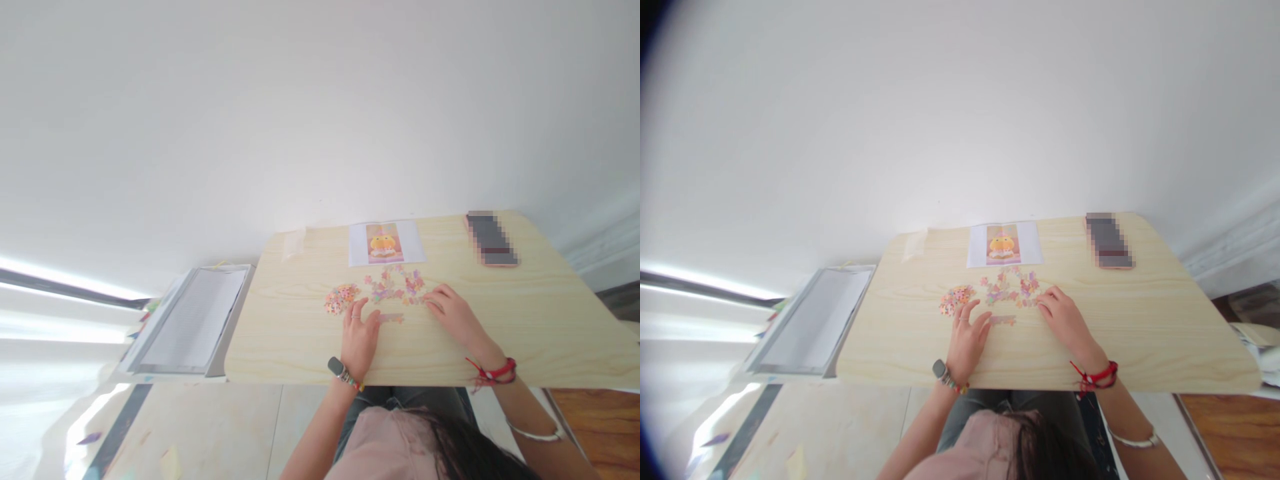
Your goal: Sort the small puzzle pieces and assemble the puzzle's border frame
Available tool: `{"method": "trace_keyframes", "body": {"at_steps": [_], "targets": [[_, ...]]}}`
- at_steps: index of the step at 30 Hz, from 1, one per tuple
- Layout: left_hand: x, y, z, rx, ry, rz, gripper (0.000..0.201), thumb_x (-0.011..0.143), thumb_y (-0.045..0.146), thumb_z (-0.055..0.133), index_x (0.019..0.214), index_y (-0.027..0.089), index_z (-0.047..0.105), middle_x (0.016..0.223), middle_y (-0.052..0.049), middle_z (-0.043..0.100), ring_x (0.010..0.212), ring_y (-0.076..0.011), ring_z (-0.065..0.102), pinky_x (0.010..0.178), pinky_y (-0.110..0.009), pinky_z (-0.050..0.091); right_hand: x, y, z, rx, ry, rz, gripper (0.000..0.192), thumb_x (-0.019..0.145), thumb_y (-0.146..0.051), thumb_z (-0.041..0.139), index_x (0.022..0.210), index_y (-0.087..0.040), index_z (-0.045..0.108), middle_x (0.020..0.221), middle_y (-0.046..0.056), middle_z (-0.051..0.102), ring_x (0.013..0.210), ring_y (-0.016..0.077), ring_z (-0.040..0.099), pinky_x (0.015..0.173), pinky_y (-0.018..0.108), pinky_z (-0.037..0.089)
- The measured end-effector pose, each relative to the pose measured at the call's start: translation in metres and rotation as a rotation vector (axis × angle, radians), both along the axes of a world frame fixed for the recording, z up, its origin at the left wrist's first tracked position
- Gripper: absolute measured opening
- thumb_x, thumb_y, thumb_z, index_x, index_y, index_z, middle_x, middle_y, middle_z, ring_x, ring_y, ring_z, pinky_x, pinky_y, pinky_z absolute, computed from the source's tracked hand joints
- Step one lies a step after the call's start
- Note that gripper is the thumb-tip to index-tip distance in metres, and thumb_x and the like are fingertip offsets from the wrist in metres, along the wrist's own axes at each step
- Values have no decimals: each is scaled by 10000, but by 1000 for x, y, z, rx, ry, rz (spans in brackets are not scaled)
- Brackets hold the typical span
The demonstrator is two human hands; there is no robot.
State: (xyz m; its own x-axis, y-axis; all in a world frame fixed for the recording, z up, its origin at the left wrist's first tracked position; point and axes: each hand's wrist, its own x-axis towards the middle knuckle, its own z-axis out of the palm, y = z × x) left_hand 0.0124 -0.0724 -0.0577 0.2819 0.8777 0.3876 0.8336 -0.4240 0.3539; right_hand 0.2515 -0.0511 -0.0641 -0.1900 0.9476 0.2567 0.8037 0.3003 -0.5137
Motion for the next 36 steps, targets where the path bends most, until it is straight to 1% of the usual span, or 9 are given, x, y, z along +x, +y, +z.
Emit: {"method": "trace_keyframes", "body": {"at_steps": [6, 17, 25, 29, 36], "targets": [[-3, -1, -1, -6, -20, 14, 204, 782, 90, 548, 943, 204, 600, 1194, -80, 399, 1120, -256, 394, 926, -458, 452, 0, 3, -1, 14, -11, -3, 228, 842, -217, 420, 844, -195, 646, 868, 68, 573, 812, 190, 576, 766, 350, 474], [-8, -2, -2, 3, -23, 25, 196, 811, 106, 500, 952, 207, 592, 1181, -82, 407, 1133, -257, 406, 915, -484, 460, 3, 6, -2, 25, -23, -3, 224, 842, -230, 428, 867, -193, 647, 868, 71, 576, 812, 198, 576, 753, 351, 476], [-9, -1, -2, -2, -21, 32, 196, 815, 103, 489, 953, 200, 588, 1179, -88, 409, 1126, -248, 427, 935, -482, 441, 12, 10, -5, 26, -46, -30, 223, 843, -238, 429, 865, -173, 641, 858, 77, 567, 815, 204, 575, 766, 358, 465], [-8, -2, -1, 2, -29, 28, 190, 813, 102, 493, 944, 194, 593, 1185, -93, 403, 1145, -255, 406, 928, -467, 448, 12, 13, -6, 22, -37, -44, 213, 834, -242, 439, 850, -181, 642, 866, 77, 572, 816, 203, 575, 754, 355, 467], [-9, -1, 0, 12, -17, 35, 199, 805, 101, 505, 951, 199, 597, 1187, -92, 406, 1146, -254, 412, 940, -475, 436, 10, 16, -8, -2, -35, -100, 209, 827, -254, 444, 797, -178, 637, 853, 77, 574, 809, 206, 577, 742, 346, 462]]}}
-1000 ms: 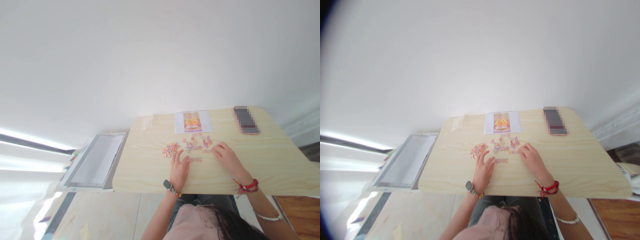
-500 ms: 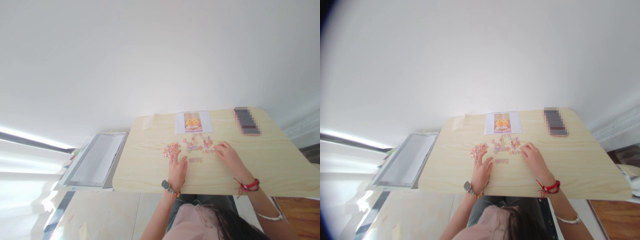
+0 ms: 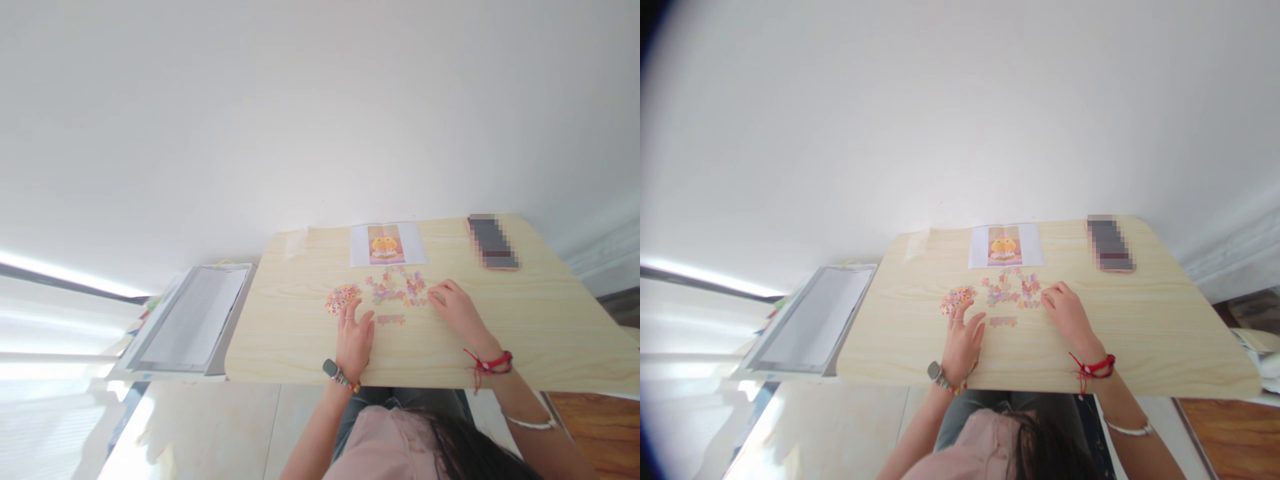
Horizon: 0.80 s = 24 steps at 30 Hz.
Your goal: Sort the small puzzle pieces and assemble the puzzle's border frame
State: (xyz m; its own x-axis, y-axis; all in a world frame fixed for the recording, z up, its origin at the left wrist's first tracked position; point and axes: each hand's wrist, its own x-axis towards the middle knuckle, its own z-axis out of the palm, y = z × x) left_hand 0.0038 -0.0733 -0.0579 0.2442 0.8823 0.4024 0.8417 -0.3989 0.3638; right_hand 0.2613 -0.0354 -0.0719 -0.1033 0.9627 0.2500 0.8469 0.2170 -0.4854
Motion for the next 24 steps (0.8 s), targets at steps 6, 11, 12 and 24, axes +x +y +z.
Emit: {"method": "trace_keyframes", "body": {"at_steps": [6, 11, 12, 24], "targets": [[-1, 1, -3, 22, -5, -8, 193, 804, 99, 508, 949, 194, 593, 1194, -96, 396, 1131, -261, 418, 929, -484, 444, -4, -10, 0, -9, 44, 45, 203, 833, -275, 447, 840, -182, 627, 867, 72, 567, 808, 197, 578, 761, 347, 461], [0, 0, -1, 26, -15, -16, 198, 805, 96, 503, 952, 200, 586, 1185, -92, 398, 1123, -262, 414, 921, -488, 451, -11, -15, 0, -24, 62, 72, 208, 841, -269, 433, 867, -185, 622, 866, 70, 560, 817, 199, 575, 769, 356, 461], [0, 0, -1, 24, -16, -15, 195, 804, 94, 503, 947, 198, 587, 1183, -92, 399, 1125, -262, 412, 919, -485, 453, -11, -15, -1, -23, 66, 71, 206, 839, -267, 435, 874, -188, 622, 866, 69, 561, 821, 201, 575, 772, 360, 462], [0, 0, -2, 8, -9, -22, 199, 804, 87, 498, 951, 189, 585, 1193, -96, 384, 1131, -271, 396, 925, -488, 445, -13, -18, 2, -11, 44, 58, 212, 846, -255, 428, 883, -184, 624, 868, 76, 562, 824, 205, 574, 781, 366, 460]]}}
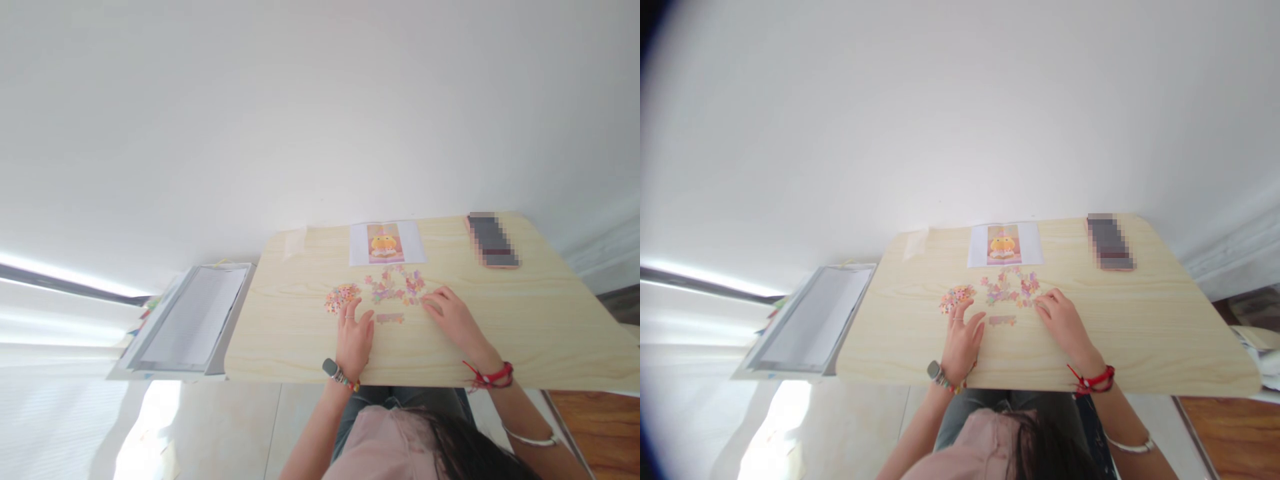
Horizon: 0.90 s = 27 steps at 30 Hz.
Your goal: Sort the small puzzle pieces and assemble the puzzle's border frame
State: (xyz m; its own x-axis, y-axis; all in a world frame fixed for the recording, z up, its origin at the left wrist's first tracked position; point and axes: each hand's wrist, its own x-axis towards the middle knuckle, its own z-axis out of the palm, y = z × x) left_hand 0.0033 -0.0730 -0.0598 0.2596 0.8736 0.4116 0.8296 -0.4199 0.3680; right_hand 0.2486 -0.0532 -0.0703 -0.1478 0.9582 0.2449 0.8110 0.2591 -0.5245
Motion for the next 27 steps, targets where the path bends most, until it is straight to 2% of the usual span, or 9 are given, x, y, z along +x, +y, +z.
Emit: {"method": "trace_keyframes", "body": {"at_steps": [8, 12, 19, 27], "targets": [[4, 6, 2, -6, 6, -12, 197, 805, 101, 510, 965, 191, 582, 1212, -99, 378, 1151, -276, 394, 938, -500, 427, -2, 10, 7, 29, -6, 17, 212, 843, -238, 437, 884, -180, 637, 865, 76, 558, 822, 200, 570, 780, 363, 462], [6, 11, 1, -2, 8, -27, 200, 806, 107, 511, 978, 185, 578, 1221, -107, 368, 1185, -287, 372, 955, -500, 413, -11, 21, 13, 31, -21, 65, 209, 829, -205, 447, 892, -175, 644, 894, 85, 560, 863, 204, 563, 788, 347, 457], [7, 13, 1, -19, 5, -20, 227, 801, 103, 508, 1000, 195, 568, 1233, -104, 358, 1203, -294, 358, 951, -494, 420, -29, 51, 25, -20, -96, 127, 197, 826, -181, 452, 849, -165, 647, 887, 80, 566, 812, 181, 556, 759, 310, 437], [5, 10, -4, -18, -3, -7, 214, 797, 95, 502, 974, 199, 564, 1231, -102, 382, 1203, -282, 379, 964, -522, 397, -48, 71, 29, -64, -227, 179, 140, 799, -173, 503, 798, -167, 643, 868, 69, 574, 800, 178, 546, 754, 307, 410]]}}
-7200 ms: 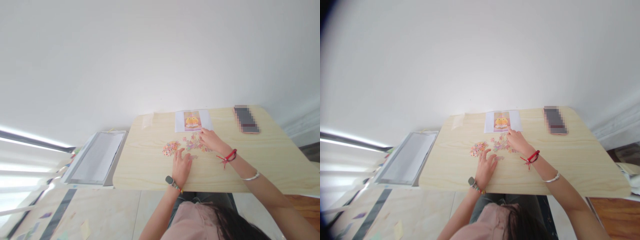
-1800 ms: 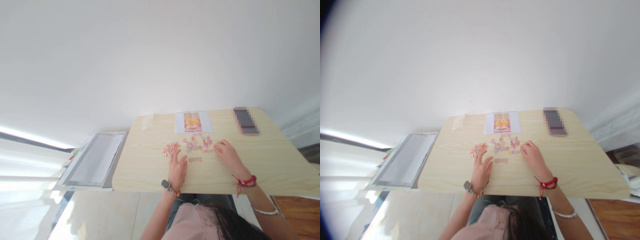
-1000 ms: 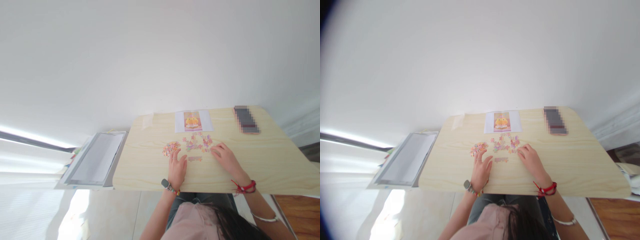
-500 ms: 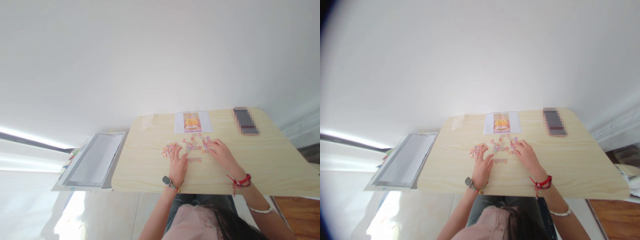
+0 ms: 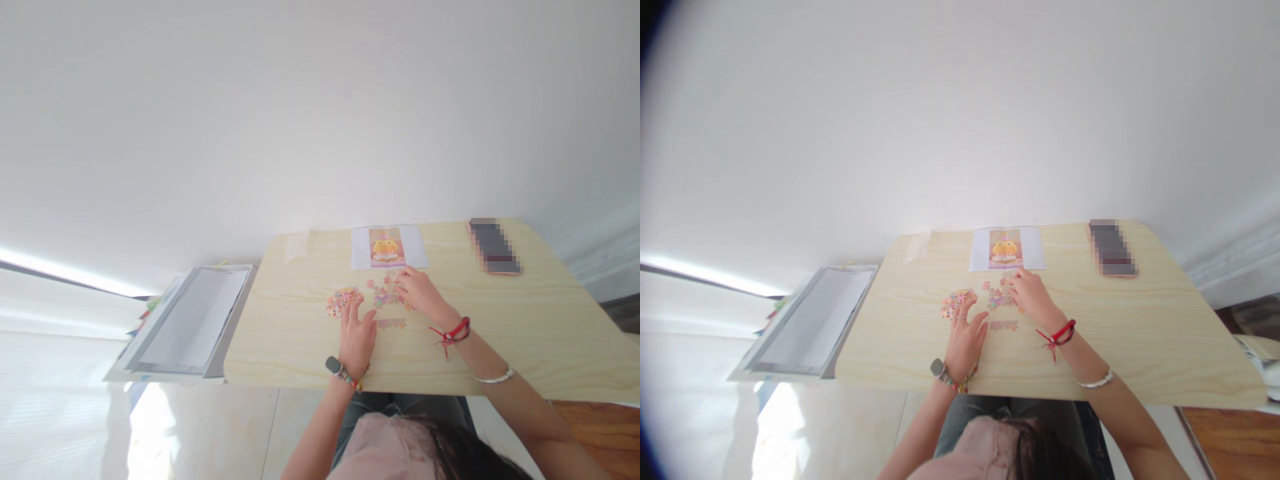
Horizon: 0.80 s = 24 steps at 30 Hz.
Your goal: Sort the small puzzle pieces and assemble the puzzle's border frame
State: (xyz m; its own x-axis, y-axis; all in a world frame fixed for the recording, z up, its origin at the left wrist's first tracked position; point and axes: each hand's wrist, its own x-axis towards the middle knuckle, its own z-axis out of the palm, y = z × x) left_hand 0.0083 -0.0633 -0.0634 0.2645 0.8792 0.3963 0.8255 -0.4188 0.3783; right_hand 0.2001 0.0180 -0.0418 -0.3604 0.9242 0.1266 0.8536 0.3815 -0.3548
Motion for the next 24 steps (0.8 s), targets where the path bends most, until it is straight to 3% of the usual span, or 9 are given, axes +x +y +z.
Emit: {"method": "trace_keyframes", "body": {"at_steps": [7, 14, 19, 24], "targets": [[-2, -2, 2, 10, 17, 12, 210, 802, 103, 498, 979, 195, 564, 1228, -115, 398, 1179, -275, 413, 969, -551, 375, -1, 16, 7, -13, 23, -70, 178, 823, -173, 482, 757, -169, 648, 881, 73, 564, 831, 172, 548, 768, 302, 409], [-1, -4, 4, 5, 16, 15, 207, 796, 88, 501, 967, 179, 574, 1215, -122, 392, 1175, -275, 407, 969, -516, 393, -28, 21, 7, -67, 49, 176, 150, 790, -123, 519, 793, -161, 664, 865, 63, 571, 754, 152, 547, 705, 279, 407], [-7, -6, 4, 10, 11, 45, 211, 797, 82, 495, 965, 183, 573, 1223, -112, 383, 1171, -272, 401, 954, -505, 414, -7, 20, 6, -52, 86, 114, 167, 804, -142, 506, 780, -177, 667, 838, 61, 577, 765, 163, 547, 708, 289, 410], [-10, -6, 2, 1, -1, 35, 215, 794, 74, 491, 955, 189, 574, 1224, -105, 380, 1163, -274, 399, 926, -507, 437, 14, -7, 3, -32, 92, 104, 140, 794, -183, 524, 763, -192, 660, 815, 48, 570, 740, 165, 548, 709, 300, 423]]}}
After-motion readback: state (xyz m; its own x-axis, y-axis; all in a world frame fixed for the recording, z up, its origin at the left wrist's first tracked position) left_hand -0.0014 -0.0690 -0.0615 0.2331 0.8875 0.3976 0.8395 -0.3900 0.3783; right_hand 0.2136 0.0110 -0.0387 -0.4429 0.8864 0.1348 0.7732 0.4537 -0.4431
